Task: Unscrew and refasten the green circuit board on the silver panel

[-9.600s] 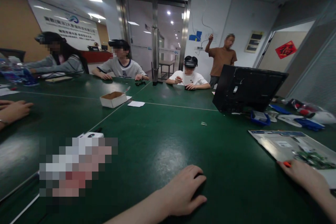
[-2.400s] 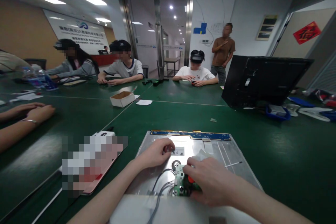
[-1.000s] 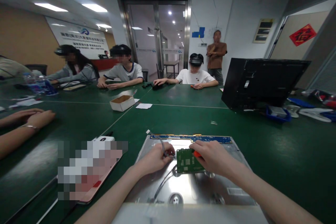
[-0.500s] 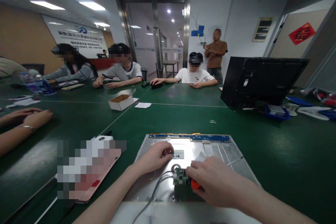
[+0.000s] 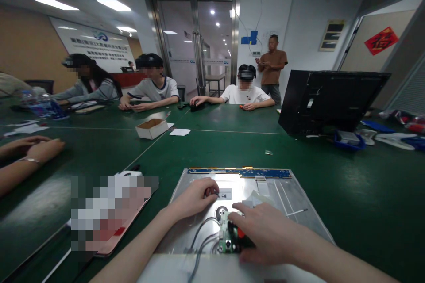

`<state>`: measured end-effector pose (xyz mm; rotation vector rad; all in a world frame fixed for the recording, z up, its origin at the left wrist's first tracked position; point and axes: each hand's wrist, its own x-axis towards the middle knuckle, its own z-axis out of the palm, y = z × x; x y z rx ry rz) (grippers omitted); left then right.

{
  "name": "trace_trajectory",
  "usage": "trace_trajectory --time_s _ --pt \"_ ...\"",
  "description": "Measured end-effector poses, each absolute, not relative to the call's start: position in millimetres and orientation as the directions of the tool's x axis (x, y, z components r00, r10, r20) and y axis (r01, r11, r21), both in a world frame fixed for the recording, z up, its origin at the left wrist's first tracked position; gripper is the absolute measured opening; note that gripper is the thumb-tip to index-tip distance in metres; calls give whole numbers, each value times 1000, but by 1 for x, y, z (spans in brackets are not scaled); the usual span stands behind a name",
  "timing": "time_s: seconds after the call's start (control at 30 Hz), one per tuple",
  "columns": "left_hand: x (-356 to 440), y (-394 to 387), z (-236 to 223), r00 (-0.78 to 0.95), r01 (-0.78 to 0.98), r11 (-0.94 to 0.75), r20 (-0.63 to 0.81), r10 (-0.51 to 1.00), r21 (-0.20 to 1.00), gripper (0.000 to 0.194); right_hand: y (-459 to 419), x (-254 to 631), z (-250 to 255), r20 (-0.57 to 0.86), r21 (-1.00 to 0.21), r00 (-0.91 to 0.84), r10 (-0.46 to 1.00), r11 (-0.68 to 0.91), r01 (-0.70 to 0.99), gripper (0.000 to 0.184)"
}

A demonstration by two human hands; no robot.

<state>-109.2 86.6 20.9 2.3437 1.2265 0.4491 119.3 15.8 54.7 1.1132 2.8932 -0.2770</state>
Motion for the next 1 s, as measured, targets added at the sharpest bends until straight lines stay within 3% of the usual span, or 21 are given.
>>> trace_trajectory --time_s 0.43,0.57,0.67,0.73,0.8,0.87,1.0 --pt "-110 88 18 568 679 -535 103 817 503 12 30 125 51 -111 -267 -789 605 746 610 49" --pt "-111 86 18 579 673 -548 109 808 497 14 38 138 72 76 -487 -784 616 709 510 51" --pt "-111 86 18 589 661 -561 119 799 498 13 48 149 87 305 -687 -569 764 590 424 30" --pt "-111 86 18 591 662 -566 124 797 491 12 55 154 90 346 -849 -373 861 457 266 24" --pt "-110 86 17 589 667 -570 128 798 480 12 61 157 87 284 -956 -240 928 292 -1 31" --pt "-110 86 17 584 674 -569 132 801 471 12 66 161 76 192 -969 -219 957 149 -199 44" --pt "-110 86 17 580 675 -566 134 803 473 10 71 174 36 -63 -972 -276 959 -121 -200 67"
